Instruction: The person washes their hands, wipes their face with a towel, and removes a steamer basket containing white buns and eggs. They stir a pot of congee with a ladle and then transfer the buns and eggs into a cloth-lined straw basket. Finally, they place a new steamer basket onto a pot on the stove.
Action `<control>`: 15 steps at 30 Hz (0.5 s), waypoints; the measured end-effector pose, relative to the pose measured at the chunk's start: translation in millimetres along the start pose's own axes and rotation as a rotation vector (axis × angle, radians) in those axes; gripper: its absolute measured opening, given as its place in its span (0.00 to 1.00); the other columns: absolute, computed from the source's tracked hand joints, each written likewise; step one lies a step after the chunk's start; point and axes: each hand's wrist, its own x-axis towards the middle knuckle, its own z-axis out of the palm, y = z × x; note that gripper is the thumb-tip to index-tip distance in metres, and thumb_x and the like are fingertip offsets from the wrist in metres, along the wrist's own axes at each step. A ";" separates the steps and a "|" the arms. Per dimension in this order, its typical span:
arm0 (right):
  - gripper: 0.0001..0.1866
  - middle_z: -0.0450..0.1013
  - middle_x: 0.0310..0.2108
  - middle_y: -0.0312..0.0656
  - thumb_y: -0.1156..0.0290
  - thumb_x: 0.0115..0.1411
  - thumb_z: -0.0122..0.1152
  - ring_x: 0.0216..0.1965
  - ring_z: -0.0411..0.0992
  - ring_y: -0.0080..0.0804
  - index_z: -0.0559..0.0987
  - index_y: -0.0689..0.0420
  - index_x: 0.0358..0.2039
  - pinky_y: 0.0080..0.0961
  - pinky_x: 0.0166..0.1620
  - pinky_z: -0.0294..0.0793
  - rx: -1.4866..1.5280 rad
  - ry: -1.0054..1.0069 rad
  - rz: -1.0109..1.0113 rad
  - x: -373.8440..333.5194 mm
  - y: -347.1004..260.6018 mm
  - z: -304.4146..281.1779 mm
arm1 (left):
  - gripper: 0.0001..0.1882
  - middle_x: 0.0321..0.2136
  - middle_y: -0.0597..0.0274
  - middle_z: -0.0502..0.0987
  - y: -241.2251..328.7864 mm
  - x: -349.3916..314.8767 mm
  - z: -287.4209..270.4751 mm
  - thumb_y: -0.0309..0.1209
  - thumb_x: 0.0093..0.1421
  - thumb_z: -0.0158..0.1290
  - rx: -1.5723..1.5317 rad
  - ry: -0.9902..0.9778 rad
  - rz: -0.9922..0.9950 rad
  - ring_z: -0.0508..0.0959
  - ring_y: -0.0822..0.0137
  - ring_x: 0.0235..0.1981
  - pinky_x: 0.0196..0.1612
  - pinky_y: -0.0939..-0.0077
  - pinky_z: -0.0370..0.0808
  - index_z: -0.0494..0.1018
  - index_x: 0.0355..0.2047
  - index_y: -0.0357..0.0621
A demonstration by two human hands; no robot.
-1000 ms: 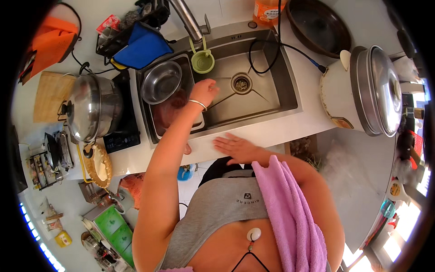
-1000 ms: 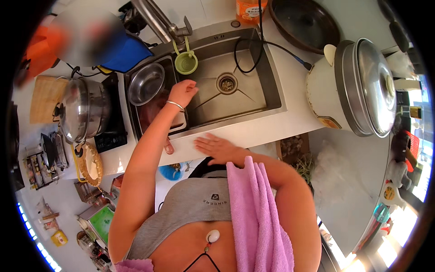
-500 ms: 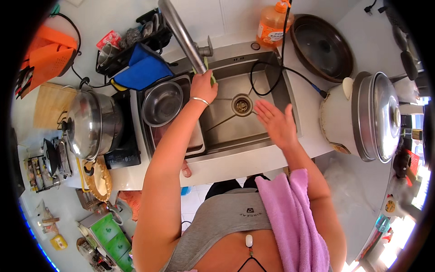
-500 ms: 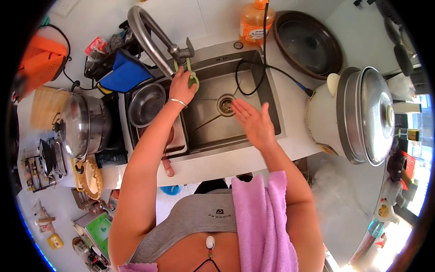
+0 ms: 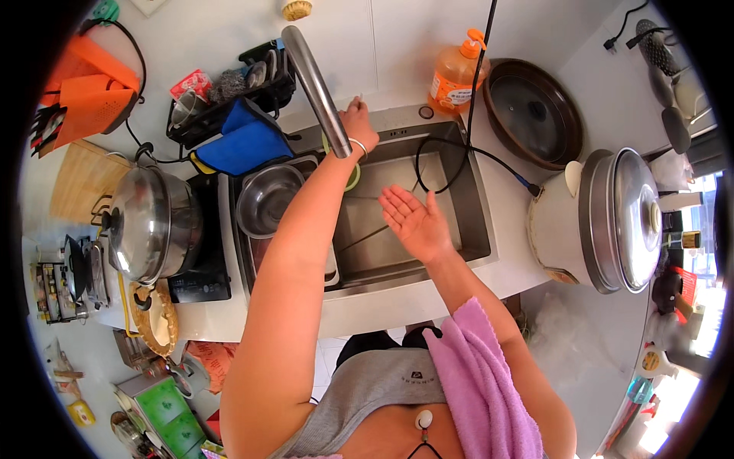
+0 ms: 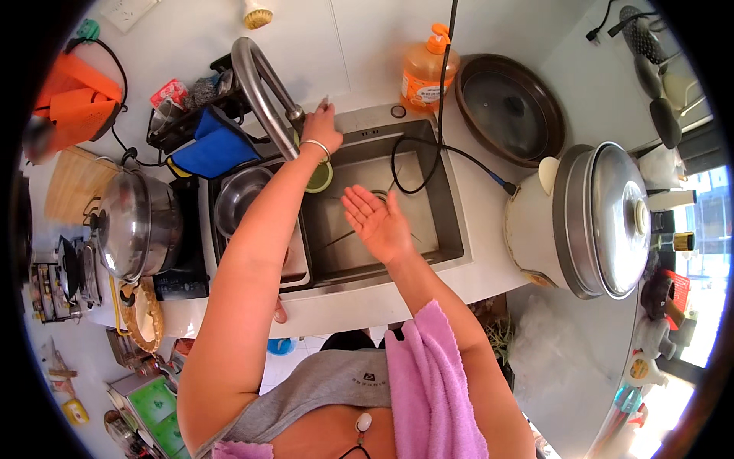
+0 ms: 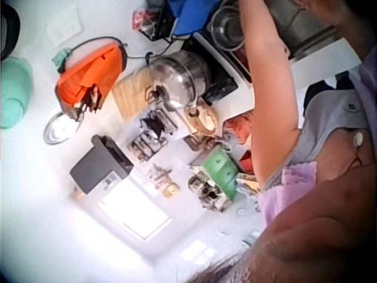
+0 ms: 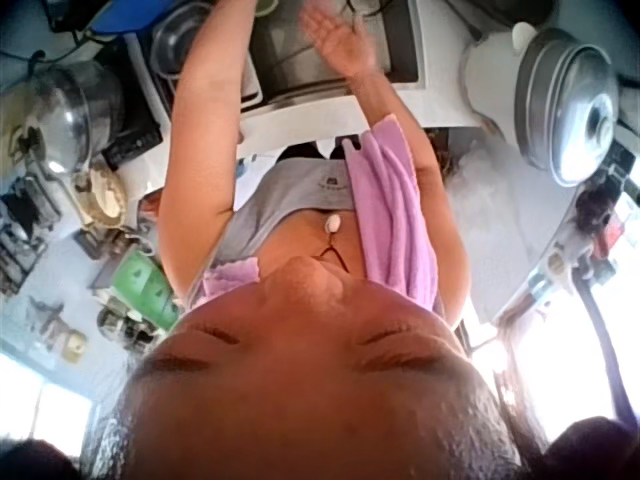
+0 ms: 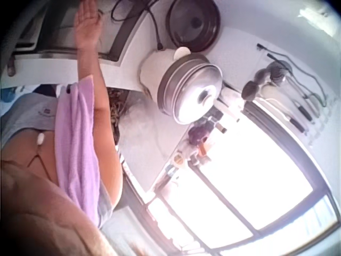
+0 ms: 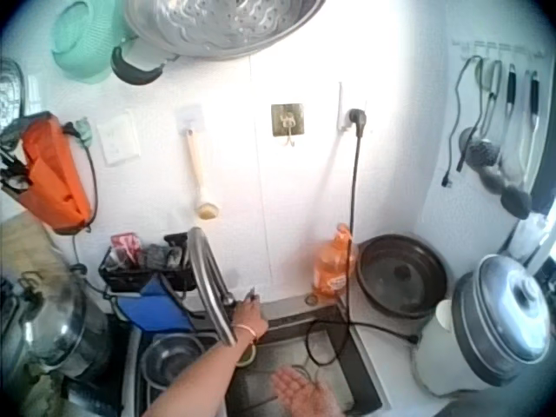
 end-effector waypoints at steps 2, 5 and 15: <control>0.32 0.58 0.60 0.47 0.48 0.67 0.33 0.62 0.55 0.39 0.61 0.64 0.58 0.35 0.64 0.53 -0.020 0.036 0.012 12.7 7.5 -7.7 | 0.36 0.63 0.49 0.53 12.3 -9.9 -10.1 0.28 0.46 0.51 0.080 -0.030 0.052 0.61 0.42 0.57 0.61 0.60 0.59 0.59 0.58 0.36; 0.25 0.61 0.57 0.46 0.58 0.68 0.37 0.60 0.59 0.38 0.62 0.63 0.57 0.34 0.62 0.55 -0.090 0.096 0.027 33.7 20.6 -13.6 | 0.36 0.64 0.50 0.50 2.8 -11.6 -13.1 0.31 0.49 0.54 0.092 -0.043 0.153 0.58 0.49 0.61 0.63 0.57 0.55 0.58 0.59 0.36; 0.15 0.70 0.46 0.43 0.74 0.66 0.41 0.46 0.70 0.35 0.67 0.63 0.52 0.27 0.50 0.70 -0.375 0.341 0.026 90.5 62.3 -25.5 | 0.15 0.26 0.65 0.73 -35.3 -146.6 72.3 0.47 0.58 0.53 -1.503 -0.047 -0.597 0.73 0.69 0.29 0.35 0.72 0.71 0.72 0.31 0.50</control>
